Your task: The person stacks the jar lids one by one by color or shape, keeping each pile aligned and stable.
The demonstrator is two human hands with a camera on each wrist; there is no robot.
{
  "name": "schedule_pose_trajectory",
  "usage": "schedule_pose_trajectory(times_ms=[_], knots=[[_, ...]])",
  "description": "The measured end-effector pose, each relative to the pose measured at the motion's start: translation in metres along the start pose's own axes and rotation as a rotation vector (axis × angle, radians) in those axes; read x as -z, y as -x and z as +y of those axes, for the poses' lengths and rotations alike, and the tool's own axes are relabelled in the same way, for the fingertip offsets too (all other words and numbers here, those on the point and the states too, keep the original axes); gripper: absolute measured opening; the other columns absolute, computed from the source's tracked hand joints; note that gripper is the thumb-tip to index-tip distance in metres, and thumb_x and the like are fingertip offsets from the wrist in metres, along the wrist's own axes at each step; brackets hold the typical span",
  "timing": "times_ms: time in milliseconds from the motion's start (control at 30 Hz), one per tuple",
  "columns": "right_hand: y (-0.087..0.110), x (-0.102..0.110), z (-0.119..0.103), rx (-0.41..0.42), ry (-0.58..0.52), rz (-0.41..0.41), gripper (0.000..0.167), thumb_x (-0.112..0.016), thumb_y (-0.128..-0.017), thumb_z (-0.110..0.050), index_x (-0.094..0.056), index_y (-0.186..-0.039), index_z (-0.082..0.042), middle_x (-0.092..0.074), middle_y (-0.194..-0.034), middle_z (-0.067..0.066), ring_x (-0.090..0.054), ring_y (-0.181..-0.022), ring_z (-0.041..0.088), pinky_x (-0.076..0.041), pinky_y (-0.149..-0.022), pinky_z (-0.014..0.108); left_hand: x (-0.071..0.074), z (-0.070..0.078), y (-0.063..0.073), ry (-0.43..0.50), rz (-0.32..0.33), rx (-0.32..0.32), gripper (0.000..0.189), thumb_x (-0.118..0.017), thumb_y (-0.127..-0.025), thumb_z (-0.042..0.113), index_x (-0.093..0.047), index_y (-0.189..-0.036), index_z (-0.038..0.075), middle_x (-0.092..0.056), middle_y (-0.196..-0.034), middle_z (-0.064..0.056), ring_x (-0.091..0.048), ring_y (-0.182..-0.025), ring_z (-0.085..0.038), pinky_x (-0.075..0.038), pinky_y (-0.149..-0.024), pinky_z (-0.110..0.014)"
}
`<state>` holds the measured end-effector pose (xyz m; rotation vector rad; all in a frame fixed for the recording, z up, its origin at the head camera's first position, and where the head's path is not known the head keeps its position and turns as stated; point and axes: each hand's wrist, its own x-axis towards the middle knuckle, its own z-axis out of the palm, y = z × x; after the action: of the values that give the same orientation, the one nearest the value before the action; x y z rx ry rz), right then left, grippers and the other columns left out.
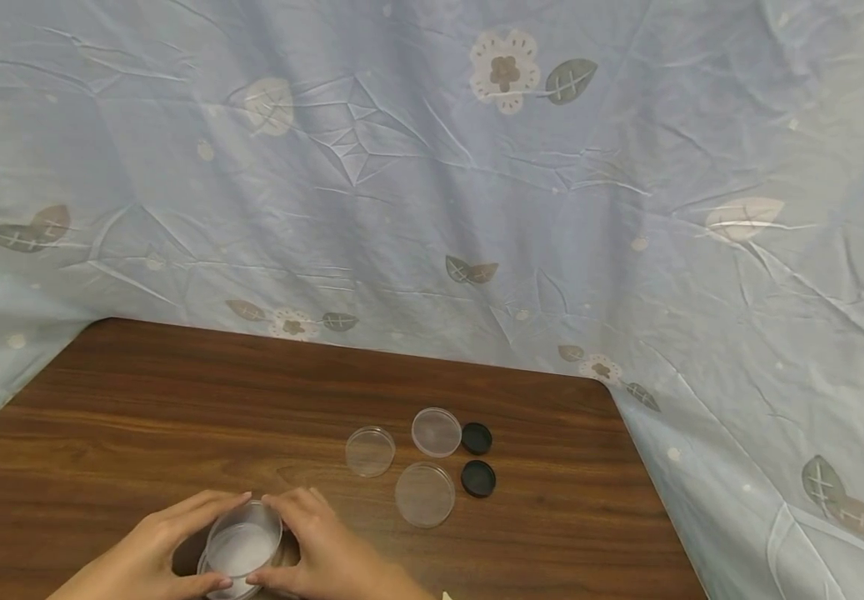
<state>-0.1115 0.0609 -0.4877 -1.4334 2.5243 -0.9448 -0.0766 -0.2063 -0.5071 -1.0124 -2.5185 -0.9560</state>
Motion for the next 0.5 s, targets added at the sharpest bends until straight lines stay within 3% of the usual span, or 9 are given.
schedule_pose_trajectory(times_ms=[200, 333, 433, 500], knots=[[0.001, -0.004, -0.001, -0.035, -0.003, -0.046, 0.074, -0.077, -0.095, -0.038, -0.045, -0.156, -0.010, -0.057, -0.147, 0.003, -0.052, -0.132, 0.009, -0.050, -0.107, 0.023, -0.005, -0.002, 0.009, -0.004, 0.047, -0.031, 0.084, -0.095, -0.075, 0.036, -0.059, -0.145, 0.005, -0.068, -0.129, -0.007, -0.065, -0.117, -0.007, -0.058, -0.083, -0.021], [0.001, -0.006, -0.004, -0.054, -0.003, -0.067, 0.074, -0.076, -0.096, -0.039, -0.044, -0.157, -0.012, -0.056, -0.149, -0.001, -0.050, -0.139, 0.009, -0.043, -0.122, 0.044, -0.007, -0.003, 0.012, 0.000, 0.049, -0.045, 0.083, -0.093, -0.078, 0.040, -0.058, -0.145, 0.004, -0.067, -0.129, -0.006, -0.065, -0.117, -0.007, -0.058, -0.083, -0.022], [0.001, -0.008, -0.004, -0.056, 0.001, -0.076, 0.074, -0.076, -0.096, -0.039, -0.043, -0.157, -0.013, -0.056, -0.149, -0.002, -0.049, -0.142, 0.008, -0.034, -0.126, 0.057, -0.009, -0.004, 0.014, 0.003, 0.049, -0.054, 0.082, -0.091, -0.079, 0.042, -0.058, -0.144, 0.003, -0.067, -0.129, -0.007, -0.065, -0.117, -0.007, -0.059, -0.082, -0.021], [0.001, -0.008, -0.004, -0.042, 0.004, -0.075, 0.075, -0.077, -0.096, -0.039, -0.043, -0.157, -0.011, -0.056, -0.148, -0.001, -0.050, -0.140, 0.008, -0.040, -0.124, 0.049, -0.010, -0.005, 0.015, 0.016, 0.043, -0.055, 0.082, -0.090, -0.080, 0.042, -0.058, -0.144, 0.003, -0.067, -0.129, -0.008, -0.065, -0.117, -0.007, -0.059, -0.081, -0.021]])
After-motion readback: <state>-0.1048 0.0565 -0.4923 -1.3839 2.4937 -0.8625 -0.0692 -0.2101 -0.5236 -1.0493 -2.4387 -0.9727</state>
